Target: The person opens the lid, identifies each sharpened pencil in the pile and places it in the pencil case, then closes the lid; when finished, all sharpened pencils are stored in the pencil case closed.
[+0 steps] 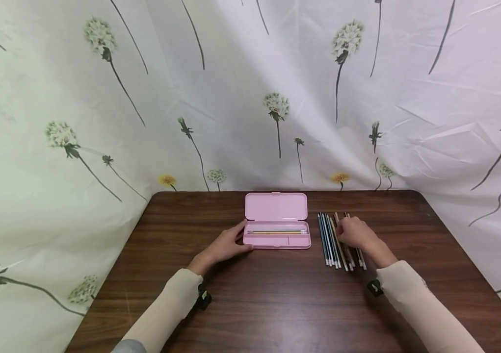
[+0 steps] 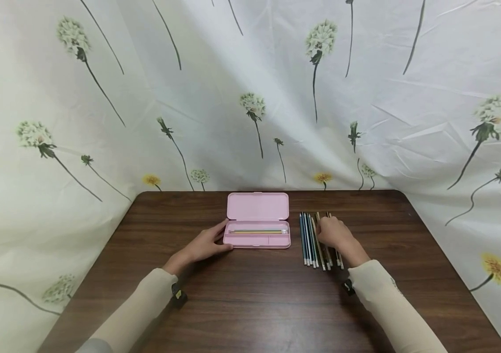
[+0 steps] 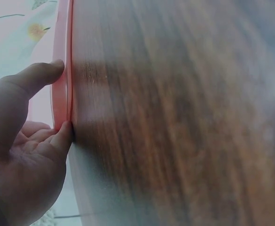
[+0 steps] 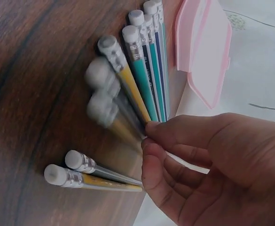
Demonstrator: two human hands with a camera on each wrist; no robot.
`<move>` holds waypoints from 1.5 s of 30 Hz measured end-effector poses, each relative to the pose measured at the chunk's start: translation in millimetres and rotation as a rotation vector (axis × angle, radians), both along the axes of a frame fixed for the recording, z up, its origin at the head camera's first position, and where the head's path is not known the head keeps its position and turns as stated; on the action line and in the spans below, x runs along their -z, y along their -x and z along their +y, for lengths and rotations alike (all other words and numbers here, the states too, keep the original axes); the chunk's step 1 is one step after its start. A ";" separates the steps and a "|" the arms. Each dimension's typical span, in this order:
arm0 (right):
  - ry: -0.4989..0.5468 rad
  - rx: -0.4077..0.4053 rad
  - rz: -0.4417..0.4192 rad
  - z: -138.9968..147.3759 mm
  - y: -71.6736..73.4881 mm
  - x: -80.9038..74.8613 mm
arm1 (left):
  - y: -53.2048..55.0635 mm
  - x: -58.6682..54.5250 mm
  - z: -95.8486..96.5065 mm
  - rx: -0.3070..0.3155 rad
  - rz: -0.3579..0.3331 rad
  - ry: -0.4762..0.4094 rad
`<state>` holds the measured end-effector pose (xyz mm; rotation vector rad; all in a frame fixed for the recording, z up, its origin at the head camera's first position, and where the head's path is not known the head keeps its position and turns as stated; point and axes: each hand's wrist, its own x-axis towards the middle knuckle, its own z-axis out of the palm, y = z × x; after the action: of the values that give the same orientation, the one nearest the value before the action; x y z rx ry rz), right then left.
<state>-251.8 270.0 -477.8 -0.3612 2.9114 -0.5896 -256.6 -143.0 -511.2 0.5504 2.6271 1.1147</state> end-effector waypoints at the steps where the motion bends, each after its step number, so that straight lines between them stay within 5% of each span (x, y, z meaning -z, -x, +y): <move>1: 0.003 0.010 -0.011 0.3 0.0 0.2 | -0.1 0.0 -0.1 0.002 0.005 0.001; 23: -0.008 0.113 -0.104 -6.2 1.5 -0.6 | 0.2 -0.7 0.2 0.004 0.006 0.010; 45: 0.018 0.155 -0.106 -5.8 4.2 -1.2 | -1.4 -1.7 0.2 0.004 0.017 0.003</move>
<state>-256.0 264.2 -476.6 -0.1030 2.8506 -0.6363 -255.2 -142.8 -509.4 0.5671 2.6408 1.1093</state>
